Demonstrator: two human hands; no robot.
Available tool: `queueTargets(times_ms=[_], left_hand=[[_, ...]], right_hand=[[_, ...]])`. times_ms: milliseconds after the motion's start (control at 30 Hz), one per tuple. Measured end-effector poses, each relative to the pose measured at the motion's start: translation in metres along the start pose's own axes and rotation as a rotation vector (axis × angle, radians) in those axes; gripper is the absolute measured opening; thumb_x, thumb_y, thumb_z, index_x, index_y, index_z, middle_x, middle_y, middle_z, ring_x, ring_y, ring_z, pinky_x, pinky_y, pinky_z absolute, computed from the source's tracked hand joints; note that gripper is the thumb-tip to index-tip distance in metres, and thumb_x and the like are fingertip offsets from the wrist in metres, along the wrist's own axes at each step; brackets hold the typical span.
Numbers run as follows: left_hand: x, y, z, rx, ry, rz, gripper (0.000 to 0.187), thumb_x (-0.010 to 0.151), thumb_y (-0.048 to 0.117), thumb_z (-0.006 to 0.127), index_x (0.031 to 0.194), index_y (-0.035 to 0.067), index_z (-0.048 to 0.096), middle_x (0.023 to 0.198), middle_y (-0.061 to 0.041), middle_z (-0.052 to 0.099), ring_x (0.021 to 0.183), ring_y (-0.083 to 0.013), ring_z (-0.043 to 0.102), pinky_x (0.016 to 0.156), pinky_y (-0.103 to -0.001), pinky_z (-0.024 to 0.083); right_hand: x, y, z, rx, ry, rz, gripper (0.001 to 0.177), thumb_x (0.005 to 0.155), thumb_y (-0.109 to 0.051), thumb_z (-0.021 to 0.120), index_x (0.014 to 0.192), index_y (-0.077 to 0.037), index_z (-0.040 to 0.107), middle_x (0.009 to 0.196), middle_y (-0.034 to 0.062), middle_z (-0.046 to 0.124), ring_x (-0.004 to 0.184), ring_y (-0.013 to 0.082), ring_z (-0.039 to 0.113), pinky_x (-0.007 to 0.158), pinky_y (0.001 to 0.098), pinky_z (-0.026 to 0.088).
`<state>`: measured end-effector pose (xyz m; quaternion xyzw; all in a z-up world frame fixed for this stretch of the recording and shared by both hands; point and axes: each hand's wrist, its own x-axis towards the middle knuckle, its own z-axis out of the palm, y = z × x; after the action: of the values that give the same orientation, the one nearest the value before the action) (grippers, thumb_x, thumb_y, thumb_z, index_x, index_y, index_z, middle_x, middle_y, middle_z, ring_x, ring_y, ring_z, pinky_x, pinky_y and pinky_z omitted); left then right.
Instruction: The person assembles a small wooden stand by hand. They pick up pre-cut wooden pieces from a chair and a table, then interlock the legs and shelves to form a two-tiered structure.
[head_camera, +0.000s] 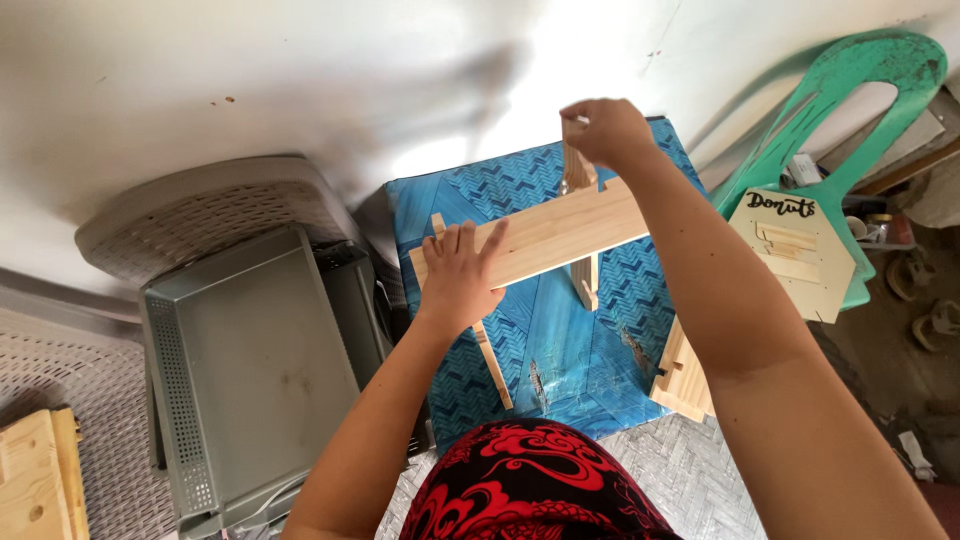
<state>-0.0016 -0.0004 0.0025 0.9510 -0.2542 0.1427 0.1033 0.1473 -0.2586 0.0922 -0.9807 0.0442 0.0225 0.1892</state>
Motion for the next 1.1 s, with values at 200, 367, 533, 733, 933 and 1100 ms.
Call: queueTargets(times_ms=[200, 367, 533, 733, 933, 1100], left_hand=[[0.001, -0.001, -0.001, 0.001, -0.034, -0.020, 0.109, 0.067, 0.040, 0.089, 0.158, 0.023, 0.030, 0.132, -0.017, 0.046, 0.123, -0.0355, 0.043, 0.101, -0.067, 0.033], [0.004, -0.002, -0.002, 0.010, -0.059, -0.024, 0.109, 0.068, 0.039, 0.087, 0.158, 0.024, 0.028, 0.132, -0.017, 0.045, 0.123, -0.0354, 0.042, 0.102, -0.067, 0.033], [0.006, -0.004, -0.001, 0.009, -0.075, -0.024, 0.108, 0.070, 0.039, 0.086, 0.159, 0.023, 0.027, 0.131, -0.016, 0.044, 0.123, -0.0349, 0.042, 0.103, -0.068, 0.032], [0.006, -0.004, -0.004, -0.018, -0.089, -0.024, 0.103, 0.070, 0.037, 0.087, 0.157, 0.024, 0.033, 0.130, -0.015, 0.044, 0.124, -0.0347, 0.041, 0.103, -0.067, 0.033], [0.008, -0.004, -0.009, -0.042, -0.102, -0.033, 0.101, 0.068, 0.038, 0.088, 0.155, 0.026, 0.037, 0.130, -0.014, 0.045, 0.125, -0.0342, 0.041, 0.104, -0.068, 0.032], [0.010, -0.006, -0.011, -0.032, -0.078, -0.053, 0.100, 0.068, 0.037, 0.088, 0.154, 0.026, 0.039, 0.131, -0.015, 0.045, 0.126, -0.0343, 0.040, 0.104, -0.069, 0.031]], right_hand=[[0.004, -0.003, 0.006, -0.048, -0.106, 0.019, 0.032, 0.095, -0.032, 0.065, 0.126, -0.026, 0.074, 0.087, 0.0086, 0.080, 0.074, 0.0170, 0.073, 0.072, 0.0364, 0.060], [0.013, 0.007, 0.016, -0.038, -0.120, 0.040, 0.030, 0.092, -0.027, 0.070, 0.121, -0.021, 0.077, 0.102, 0.0095, 0.077, 0.074, 0.0195, 0.074, 0.069, 0.0364, 0.063], [0.016, 0.019, 0.017, -0.077, -0.137, -0.024, 0.030, 0.093, -0.023, 0.070, 0.122, -0.020, 0.077, 0.109, 0.0123, 0.076, 0.080, 0.0223, 0.074, 0.073, 0.0380, 0.062], [0.013, 0.021, 0.013, -0.086, -0.163, -0.023, 0.032, 0.094, -0.023, 0.071, 0.125, -0.021, 0.075, 0.113, 0.0138, 0.075, 0.084, 0.0245, 0.074, 0.077, 0.0398, 0.060], [0.009, 0.025, 0.013, -0.070, -0.155, -0.028, 0.034, 0.095, -0.026, 0.069, 0.128, -0.021, 0.073, 0.113, 0.0137, 0.075, 0.086, 0.0251, 0.074, 0.078, 0.0402, 0.060], [0.010, 0.023, 0.018, -0.154, -0.156, -0.092, 0.035, 0.099, -0.030, 0.064, 0.131, -0.019, 0.071, 0.117, 0.0115, 0.073, 0.095, 0.0275, 0.070, 0.088, 0.0424, 0.056]])
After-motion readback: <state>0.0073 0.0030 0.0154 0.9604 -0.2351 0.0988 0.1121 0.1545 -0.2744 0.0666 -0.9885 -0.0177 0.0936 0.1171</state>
